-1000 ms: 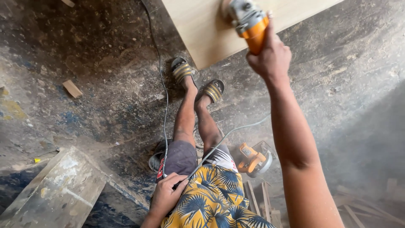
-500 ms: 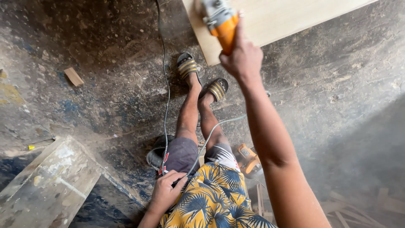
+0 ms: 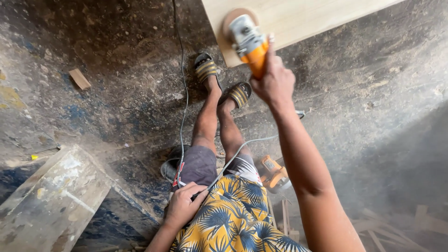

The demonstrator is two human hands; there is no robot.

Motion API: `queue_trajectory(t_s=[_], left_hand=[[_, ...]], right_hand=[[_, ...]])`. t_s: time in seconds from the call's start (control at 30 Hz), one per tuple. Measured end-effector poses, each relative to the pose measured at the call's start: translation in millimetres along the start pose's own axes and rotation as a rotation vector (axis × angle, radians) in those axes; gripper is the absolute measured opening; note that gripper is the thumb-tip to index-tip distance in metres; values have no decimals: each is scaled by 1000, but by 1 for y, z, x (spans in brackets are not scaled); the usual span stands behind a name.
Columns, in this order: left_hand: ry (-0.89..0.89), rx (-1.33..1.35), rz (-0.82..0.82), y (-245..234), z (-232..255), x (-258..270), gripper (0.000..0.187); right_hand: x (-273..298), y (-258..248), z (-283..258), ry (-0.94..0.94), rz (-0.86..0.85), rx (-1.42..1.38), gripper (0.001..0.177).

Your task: Using a power sander to smooth the surface of a large wooden panel in a workshop environment.

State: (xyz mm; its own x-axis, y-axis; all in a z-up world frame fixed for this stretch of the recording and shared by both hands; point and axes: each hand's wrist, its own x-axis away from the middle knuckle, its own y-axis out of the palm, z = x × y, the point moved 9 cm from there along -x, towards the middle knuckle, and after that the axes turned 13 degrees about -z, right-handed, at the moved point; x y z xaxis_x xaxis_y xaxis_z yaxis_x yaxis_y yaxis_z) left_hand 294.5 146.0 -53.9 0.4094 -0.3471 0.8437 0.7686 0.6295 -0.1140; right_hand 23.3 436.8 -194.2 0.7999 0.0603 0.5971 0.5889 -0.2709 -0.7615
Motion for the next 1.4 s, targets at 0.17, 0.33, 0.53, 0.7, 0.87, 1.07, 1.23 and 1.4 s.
queue_trajectory(t_s=[0.17, 0.33, 0.53, 0.7, 0.87, 1.07, 1.23, 1.4], left_hand=[[47, 37, 17, -8, 10, 9, 27], [45, 41, -2, -1, 12, 2, 25], [42, -3, -63, 8, 11, -6, 29], [-52, -9, -31, -7, 14, -1, 25], [-70, -49, -53, -5, 27, -6, 24], [59, -115, -24, -24, 55, -23, 22], [-49, -175, -45, -76, 36, -50, 19], [182, -214, 399, -241, 119, -86, 9]], right_hand=[[21, 11, -23, -45, -90, -7, 105], [31, 2, 34, 2, 45, 18, 93], [27, 11, 62, 154, 31, -164, 106], [41, 26, 17, -9, -38, -73, 101], [58, 15, 82, 93, -14, -79, 102], [77, -23, 210, 426, 91, -254, 105], [103, -108, 235, 587, 217, -511, 100], [81, -237, 162, 351, 399, -985, 79]])
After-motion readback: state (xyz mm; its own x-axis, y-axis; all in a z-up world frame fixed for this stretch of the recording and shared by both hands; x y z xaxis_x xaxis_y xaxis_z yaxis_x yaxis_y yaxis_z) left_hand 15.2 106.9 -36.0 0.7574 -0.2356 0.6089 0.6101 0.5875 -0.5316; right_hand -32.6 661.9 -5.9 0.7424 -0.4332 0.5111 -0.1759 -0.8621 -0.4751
